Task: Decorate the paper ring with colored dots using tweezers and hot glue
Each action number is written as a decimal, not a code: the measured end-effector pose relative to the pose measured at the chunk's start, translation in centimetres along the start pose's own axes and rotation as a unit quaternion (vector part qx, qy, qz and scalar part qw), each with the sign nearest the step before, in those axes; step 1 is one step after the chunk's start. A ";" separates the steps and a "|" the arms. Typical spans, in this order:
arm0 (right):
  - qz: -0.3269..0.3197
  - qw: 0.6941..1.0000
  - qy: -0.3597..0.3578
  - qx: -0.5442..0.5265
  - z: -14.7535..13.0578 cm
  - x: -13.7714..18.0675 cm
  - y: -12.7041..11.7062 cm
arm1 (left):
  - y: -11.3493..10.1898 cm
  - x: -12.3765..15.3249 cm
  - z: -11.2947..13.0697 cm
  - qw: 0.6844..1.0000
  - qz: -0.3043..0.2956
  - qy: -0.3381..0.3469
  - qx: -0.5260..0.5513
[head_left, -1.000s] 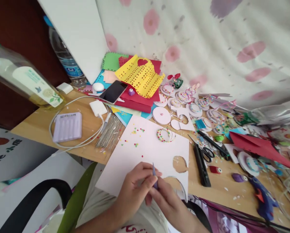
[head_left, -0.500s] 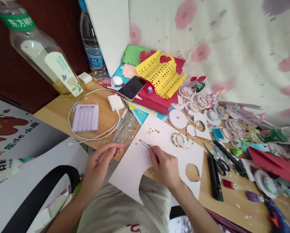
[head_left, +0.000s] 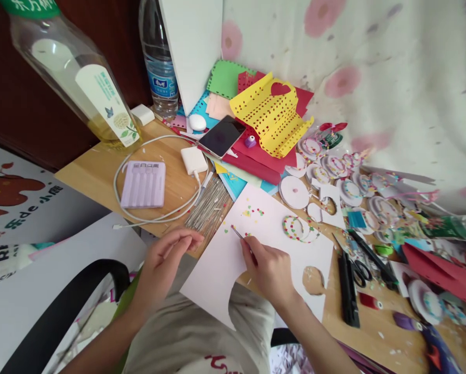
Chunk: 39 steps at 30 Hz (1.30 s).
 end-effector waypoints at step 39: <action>0.111 0.871 0.331 -0.346 1.0 4.3 -10.2 | 9.3 3.1 4.5 0.969 -0.239 -0.016 0.055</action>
Point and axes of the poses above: each hand's wrist, its own x-axis away from the middle knuckle, its own y-axis out of the palm, z = x × y, the point moved 2 cm from there along -x, towards the middle knuckle, and after that the axes turned 7 degrees about z, right-handed, at the moved point
